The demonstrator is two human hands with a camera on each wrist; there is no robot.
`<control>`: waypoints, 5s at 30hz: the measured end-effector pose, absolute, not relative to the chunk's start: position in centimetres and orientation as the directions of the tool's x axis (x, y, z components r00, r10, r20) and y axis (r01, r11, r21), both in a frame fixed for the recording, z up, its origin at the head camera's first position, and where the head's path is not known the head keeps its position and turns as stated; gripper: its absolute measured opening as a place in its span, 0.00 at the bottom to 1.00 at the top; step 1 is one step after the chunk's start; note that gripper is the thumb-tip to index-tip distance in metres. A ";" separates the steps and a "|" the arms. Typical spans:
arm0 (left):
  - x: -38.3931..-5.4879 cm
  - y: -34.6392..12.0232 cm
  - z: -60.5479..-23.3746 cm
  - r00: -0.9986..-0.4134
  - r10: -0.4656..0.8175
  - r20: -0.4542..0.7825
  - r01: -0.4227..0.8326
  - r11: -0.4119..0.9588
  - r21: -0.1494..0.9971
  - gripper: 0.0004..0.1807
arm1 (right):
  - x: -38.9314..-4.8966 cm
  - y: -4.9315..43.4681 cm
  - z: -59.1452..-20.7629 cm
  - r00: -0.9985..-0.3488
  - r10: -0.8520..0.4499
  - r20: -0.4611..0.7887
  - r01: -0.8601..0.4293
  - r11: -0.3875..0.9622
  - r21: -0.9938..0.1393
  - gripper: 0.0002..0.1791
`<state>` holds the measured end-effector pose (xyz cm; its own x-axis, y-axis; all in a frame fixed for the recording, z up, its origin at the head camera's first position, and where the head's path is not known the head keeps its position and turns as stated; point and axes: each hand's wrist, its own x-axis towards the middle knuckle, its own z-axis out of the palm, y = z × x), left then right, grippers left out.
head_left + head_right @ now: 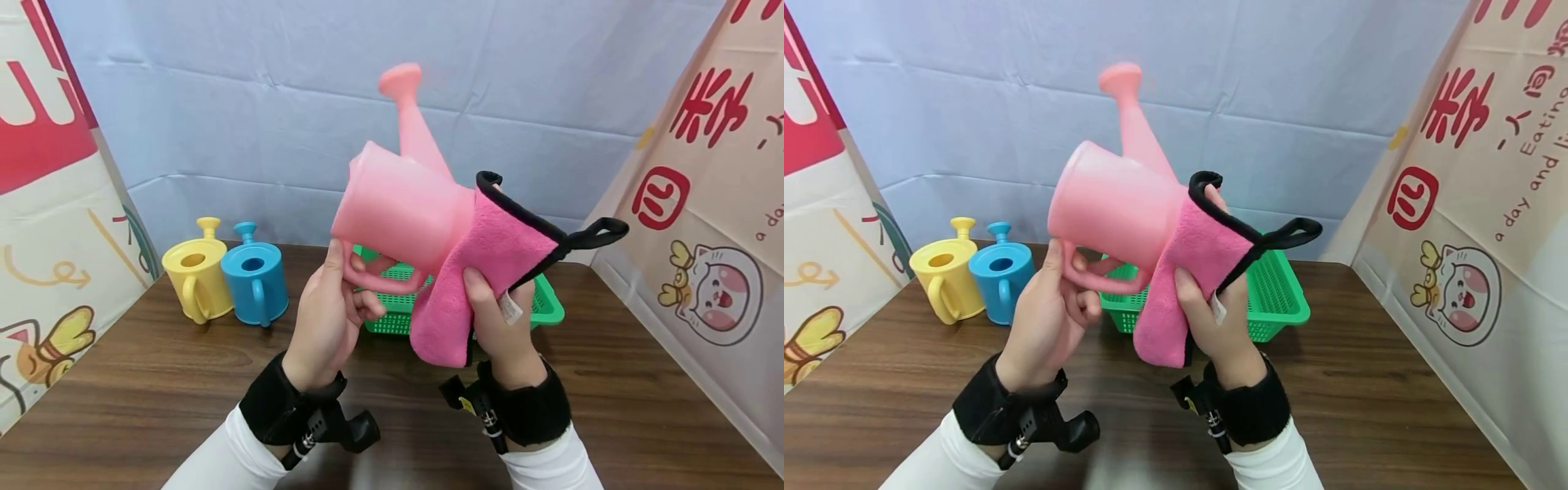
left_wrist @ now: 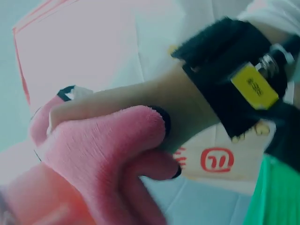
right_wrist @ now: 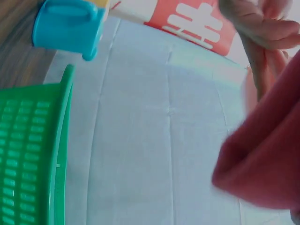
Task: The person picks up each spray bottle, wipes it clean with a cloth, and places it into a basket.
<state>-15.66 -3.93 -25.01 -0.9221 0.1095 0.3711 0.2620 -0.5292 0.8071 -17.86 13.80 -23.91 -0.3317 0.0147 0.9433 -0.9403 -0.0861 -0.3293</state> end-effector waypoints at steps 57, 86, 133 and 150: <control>-16.7 -4.2 -25.6 -0.776 0.457 0.435 0.136 -0.553 0.822 0.19 | -16.3 13.6 -24.3 -0.592 0.338 0.732 -0.803 -0.327 -0.499 0.15; -16.6 -3.3 -25.8 -0.872 0.271 0.409 0.190 -0.582 0.790 0.19 | -17.0 11.3 -24.2 -0.387 0.122 0.914 -0.914 -0.181 -0.363 0.40; -17.1 -1.7 -26.5 -0.851 0.183 0.493 0.416 -0.338 0.844 0.16 | -15.7 17.3 -22.2 -0.901 0.089 0.425 -0.434 -0.171 -0.884 0.11; -23.7 7.3 -28.5 -0.880 0.284 0.381 0.473 0.448 0.759 0.19 | -13.8 20.7 -20.3 -0.682 0.343 0.646 -0.730 -0.373 -0.573 0.14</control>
<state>-23.71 7.34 -28.49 -0.8799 0.2840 0.3809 0.4730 0.4479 0.7587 -13.82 20.67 -20.27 -0.6821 0.3429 0.6459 -0.7299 -0.3727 -0.5730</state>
